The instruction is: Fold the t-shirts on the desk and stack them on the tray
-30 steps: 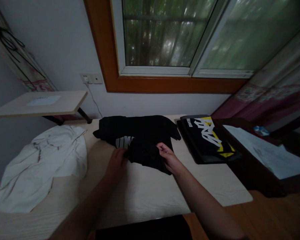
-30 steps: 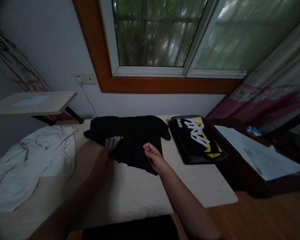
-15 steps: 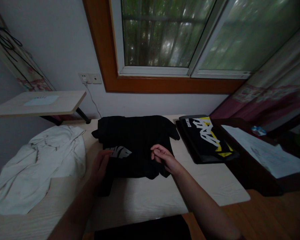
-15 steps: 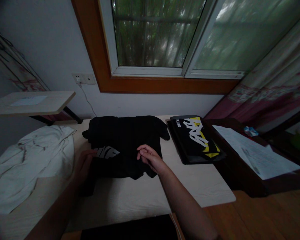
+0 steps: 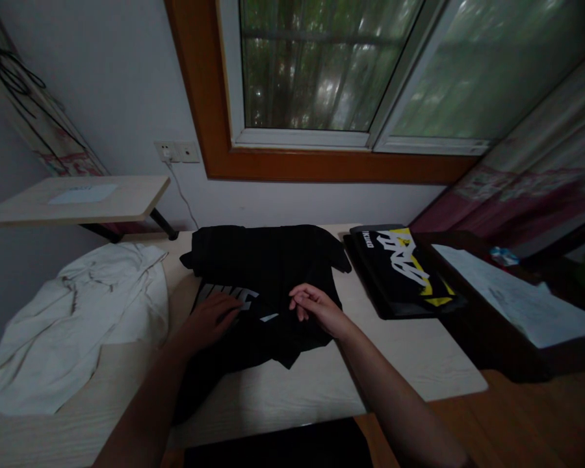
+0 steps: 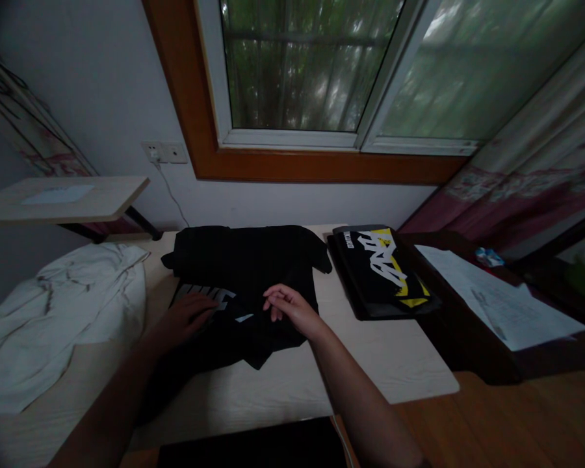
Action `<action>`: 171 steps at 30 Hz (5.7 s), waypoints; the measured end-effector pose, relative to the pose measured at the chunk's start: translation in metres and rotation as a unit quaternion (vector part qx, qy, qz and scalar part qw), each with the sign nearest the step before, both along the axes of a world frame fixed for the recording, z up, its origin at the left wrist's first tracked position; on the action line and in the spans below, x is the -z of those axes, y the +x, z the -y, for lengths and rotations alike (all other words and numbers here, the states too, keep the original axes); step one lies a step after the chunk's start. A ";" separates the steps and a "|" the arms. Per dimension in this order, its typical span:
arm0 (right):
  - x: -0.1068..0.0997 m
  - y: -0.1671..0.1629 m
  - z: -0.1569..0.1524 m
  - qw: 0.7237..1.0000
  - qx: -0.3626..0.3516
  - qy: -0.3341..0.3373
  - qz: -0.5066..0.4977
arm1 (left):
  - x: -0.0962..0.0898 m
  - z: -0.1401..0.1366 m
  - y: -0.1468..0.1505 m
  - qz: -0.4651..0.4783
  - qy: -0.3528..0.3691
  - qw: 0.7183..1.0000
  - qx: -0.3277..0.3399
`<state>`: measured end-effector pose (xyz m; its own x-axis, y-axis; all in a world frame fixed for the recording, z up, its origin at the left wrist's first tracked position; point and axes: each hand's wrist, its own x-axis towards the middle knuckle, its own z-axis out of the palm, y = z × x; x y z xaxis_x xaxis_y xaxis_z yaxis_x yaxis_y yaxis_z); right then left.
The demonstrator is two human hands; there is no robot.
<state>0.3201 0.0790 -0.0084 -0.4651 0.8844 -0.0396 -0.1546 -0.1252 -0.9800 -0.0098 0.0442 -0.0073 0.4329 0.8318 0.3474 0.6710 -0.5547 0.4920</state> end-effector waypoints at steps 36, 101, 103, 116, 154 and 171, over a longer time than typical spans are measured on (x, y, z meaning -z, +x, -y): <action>-0.036 0.067 0.011 0.819 -0.108 0.319 0.465 | -0.018 0.007 -0.019 -0.168 -0.083 0.981 -0.056; 0.027 0.024 -0.108 0.706 0.153 0.381 0.577 | 0.030 -0.098 0.002 -0.193 0.054 0.944 -0.261; 0.027 0.024 -0.109 0.706 0.155 0.381 0.577 | 0.029 -0.097 0.001 -0.182 0.059 0.947 -0.257; 0.027 0.024 -0.109 0.708 0.160 0.389 0.568 | 0.028 -0.085 -0.003 -0.155 0.074 0.958 -0.232; 0.014 0.001 -0.080 0.672 0.197 0.374 0.609 | 0.032 -0.075 -0.021 -0.162 0.096 0.958 -0.218; 0.004 -0.006 -0.077 0.665 0.151 0.370 0.632 | 0.030 -0.080 -0.033 -0.161 0.083 0.957 -0.226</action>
